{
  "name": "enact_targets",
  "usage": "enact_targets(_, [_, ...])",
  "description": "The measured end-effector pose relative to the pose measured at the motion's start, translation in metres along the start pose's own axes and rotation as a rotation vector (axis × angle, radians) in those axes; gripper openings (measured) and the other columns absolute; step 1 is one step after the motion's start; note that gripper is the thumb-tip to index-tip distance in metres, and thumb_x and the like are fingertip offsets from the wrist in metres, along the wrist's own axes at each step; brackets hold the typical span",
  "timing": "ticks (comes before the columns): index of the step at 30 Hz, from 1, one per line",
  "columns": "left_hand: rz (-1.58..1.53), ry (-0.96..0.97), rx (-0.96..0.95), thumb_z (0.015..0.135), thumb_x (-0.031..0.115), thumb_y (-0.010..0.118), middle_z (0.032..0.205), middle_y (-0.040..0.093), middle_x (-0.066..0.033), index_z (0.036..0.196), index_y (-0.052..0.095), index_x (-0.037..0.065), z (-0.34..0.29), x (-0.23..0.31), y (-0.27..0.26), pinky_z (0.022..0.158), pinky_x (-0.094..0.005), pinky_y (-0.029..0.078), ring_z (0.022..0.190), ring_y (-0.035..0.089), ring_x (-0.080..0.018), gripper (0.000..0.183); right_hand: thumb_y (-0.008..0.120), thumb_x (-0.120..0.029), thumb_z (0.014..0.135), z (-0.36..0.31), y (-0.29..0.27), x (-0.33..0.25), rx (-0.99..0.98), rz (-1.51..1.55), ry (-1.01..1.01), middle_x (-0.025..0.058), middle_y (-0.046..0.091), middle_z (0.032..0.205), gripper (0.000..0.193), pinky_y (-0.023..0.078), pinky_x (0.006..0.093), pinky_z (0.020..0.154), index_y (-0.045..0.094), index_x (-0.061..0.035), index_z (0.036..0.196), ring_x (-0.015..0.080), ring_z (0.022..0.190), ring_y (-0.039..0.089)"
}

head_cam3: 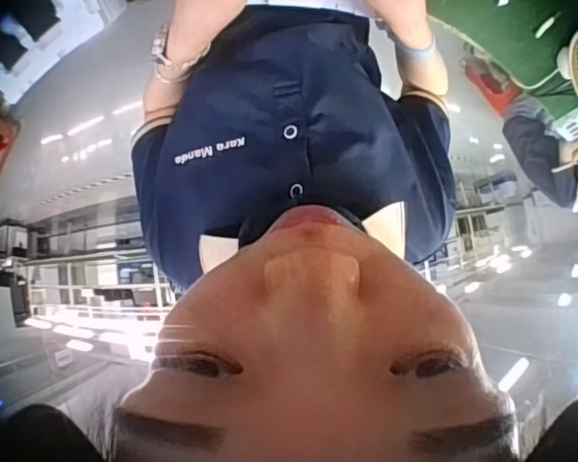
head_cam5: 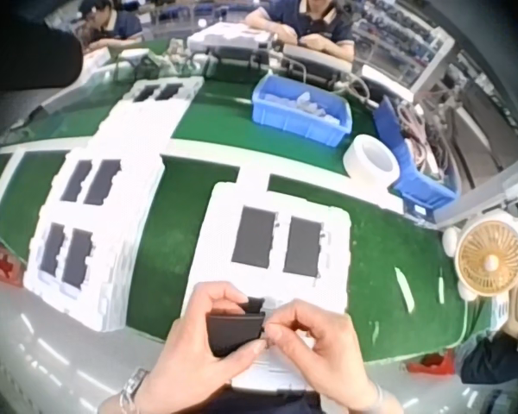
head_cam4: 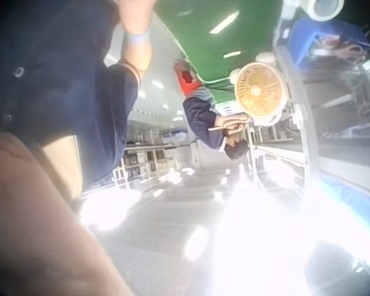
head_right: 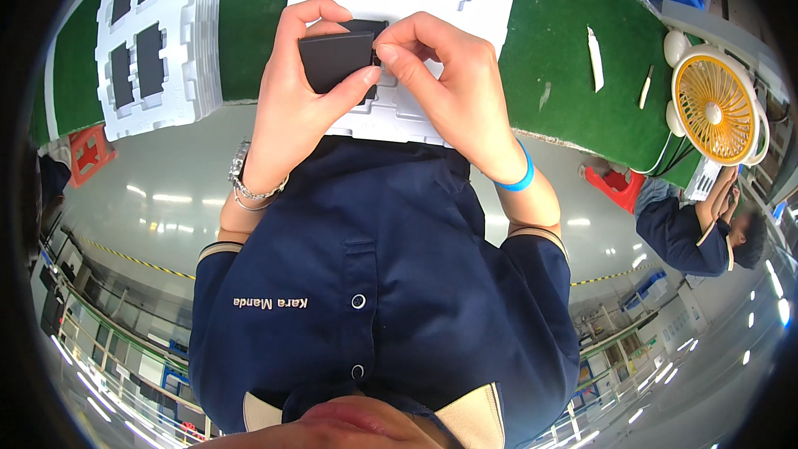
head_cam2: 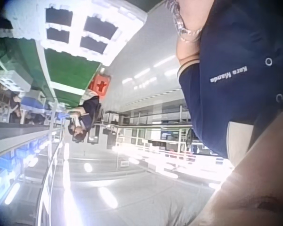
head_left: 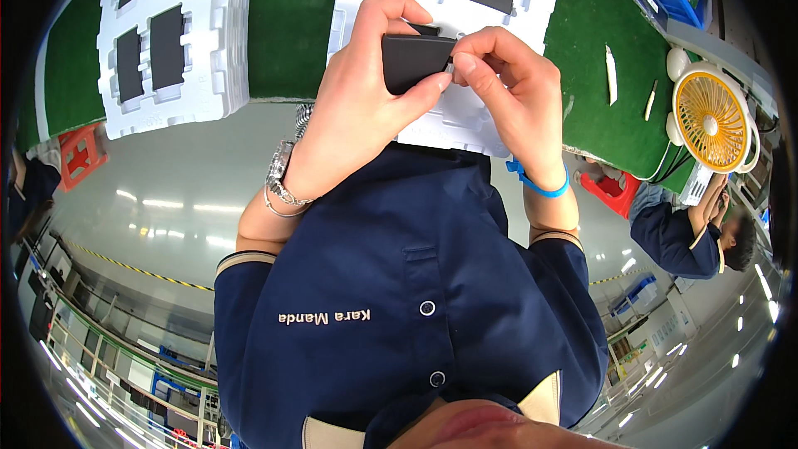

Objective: Manually assembling small rectangular electronic components into plastic storage trays on a factory production line.

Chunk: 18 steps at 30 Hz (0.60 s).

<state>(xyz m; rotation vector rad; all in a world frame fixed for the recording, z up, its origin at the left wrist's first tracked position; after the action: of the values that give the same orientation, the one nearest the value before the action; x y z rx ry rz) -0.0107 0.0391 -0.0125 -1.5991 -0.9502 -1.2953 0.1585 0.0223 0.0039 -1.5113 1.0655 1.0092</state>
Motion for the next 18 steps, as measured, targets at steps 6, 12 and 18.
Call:
enact_targets(6, [0.044,0.001,0.024,0.079,0.009,0.075,0.096,0.061,-0.0083,0.122,0.045,0.008,0.0001,0.0022,0.0003,0.067,-0.0277,0.053,0.079,0.063,-0.0136,0.053,0.065,-0.005,0.087,0.0026,0.0015,0.0072,-0.031,0.033,-0.015,0.0051,0.067,0.078,0.009,0.05,0.0286,0.074,0.066,0.0023,0.091,0.0129,0.072,0.059])
enact_targets(12, [0.097,0.033,0.049,0.079,0.006,0.073,0.096,0.065,-0.0149,0.118,0.043,0.006,-0.0017,0.0082,0.002,0.071,-0.0359,0.055,0.081,0.068,-0.029,0.05,0.065,-0.006,0.085,0.0043,0.001,0.0011,-0.047,-0.092,-0.065,0.005,0.066,0.074,0.006,0.049,0.0291,0.069,0.065,0.0003,0.086,0.0139,0.068,0.058])
enact_targets(18, [0.148,0.086,0.074,0.078,0.006,0.072,0.094,0.065,-0.0145,0.119,0.043,0.006,-0.003,0.0044,0.006,0.069,-0.0349,0.054,0.081,0.069,-0.0287,0.05,0.064,-0.004,0.079,0.0059,-0.0005,-0.0024,-0.043,-0.164,-0.1,0.005,0.063,0.07,0.005,0.047,0.029,0.059,0.063,-0.001,0.082,0.0139,0.063,0.055])
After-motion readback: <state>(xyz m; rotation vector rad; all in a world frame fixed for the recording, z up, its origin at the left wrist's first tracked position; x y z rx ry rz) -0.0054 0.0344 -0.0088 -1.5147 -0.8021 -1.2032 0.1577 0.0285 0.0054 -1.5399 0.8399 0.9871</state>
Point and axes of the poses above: each hand's wrist, its own z-axis towards the middle knuckle, its own y-axis out of the palm, x = y × z, the point moved 3 cm from there along z, towards the middle knuckle
